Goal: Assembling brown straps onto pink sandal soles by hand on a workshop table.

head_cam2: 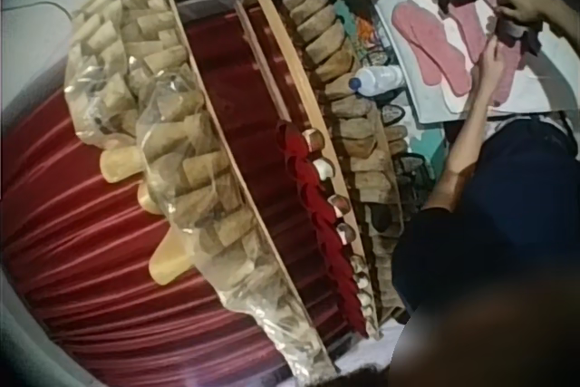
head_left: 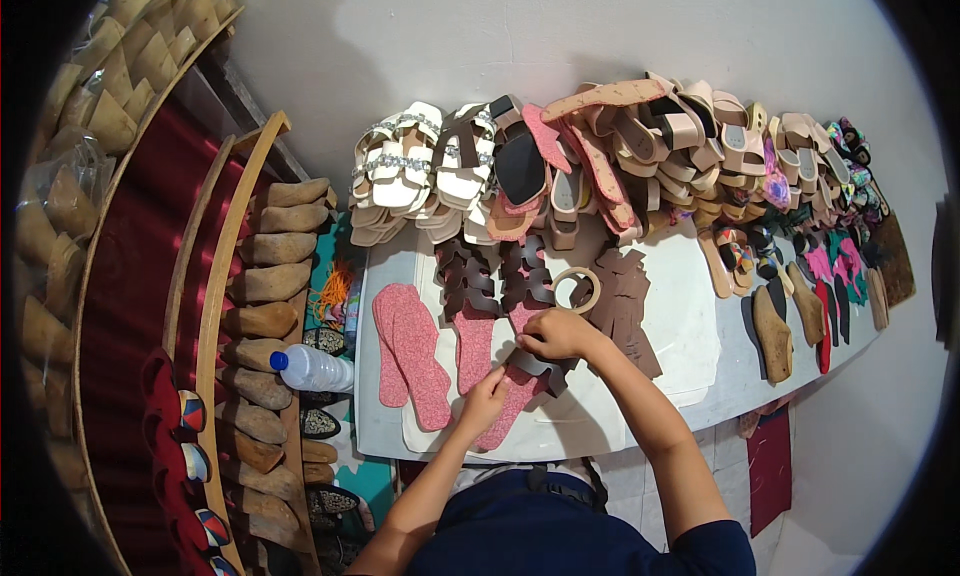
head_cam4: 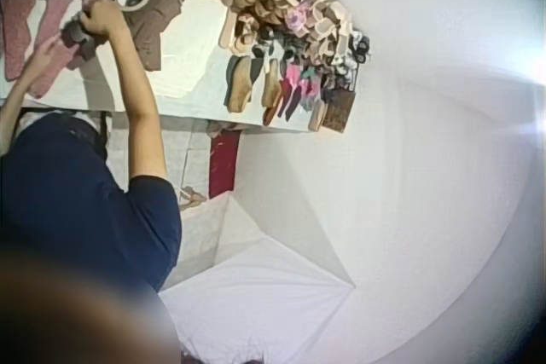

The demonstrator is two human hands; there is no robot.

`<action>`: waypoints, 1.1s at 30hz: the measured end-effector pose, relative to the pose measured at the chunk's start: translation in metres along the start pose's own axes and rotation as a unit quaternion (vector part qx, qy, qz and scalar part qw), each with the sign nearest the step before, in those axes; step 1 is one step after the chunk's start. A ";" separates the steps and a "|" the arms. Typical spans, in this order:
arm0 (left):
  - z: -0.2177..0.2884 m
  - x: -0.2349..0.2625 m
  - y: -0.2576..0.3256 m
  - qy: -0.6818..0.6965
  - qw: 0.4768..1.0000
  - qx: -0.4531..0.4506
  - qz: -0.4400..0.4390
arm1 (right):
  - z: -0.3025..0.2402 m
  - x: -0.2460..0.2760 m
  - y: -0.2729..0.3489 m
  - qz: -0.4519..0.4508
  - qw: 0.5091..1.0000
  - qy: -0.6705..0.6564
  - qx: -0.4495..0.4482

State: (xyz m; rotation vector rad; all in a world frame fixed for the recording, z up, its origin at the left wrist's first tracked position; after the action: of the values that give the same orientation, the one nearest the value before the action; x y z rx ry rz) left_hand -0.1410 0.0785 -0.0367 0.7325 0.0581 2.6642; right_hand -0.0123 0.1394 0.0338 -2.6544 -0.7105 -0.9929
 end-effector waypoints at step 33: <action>-0.004 -0.024 -0.009 0.230 0.970 0.023 0.068 | 0.053 0.046 0.046 0.274 0.918 -0.268 -0.103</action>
State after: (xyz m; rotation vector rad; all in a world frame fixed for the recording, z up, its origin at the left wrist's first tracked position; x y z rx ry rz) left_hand -0.1206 0.0778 -0.0533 0.1193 0.1982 2.9182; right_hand 0.0706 0.1360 0.0235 -3.0623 0.0960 -0.1928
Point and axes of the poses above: each hand's wrist, its own y-axis away from the middle knuckle, its own x-axis out of the back of the hand, z = x × y, the point moved 8 cm from there along -y, towards the middle knuckle, and after that the axes turned 14 degrees about -y, right-handed, at the moved point
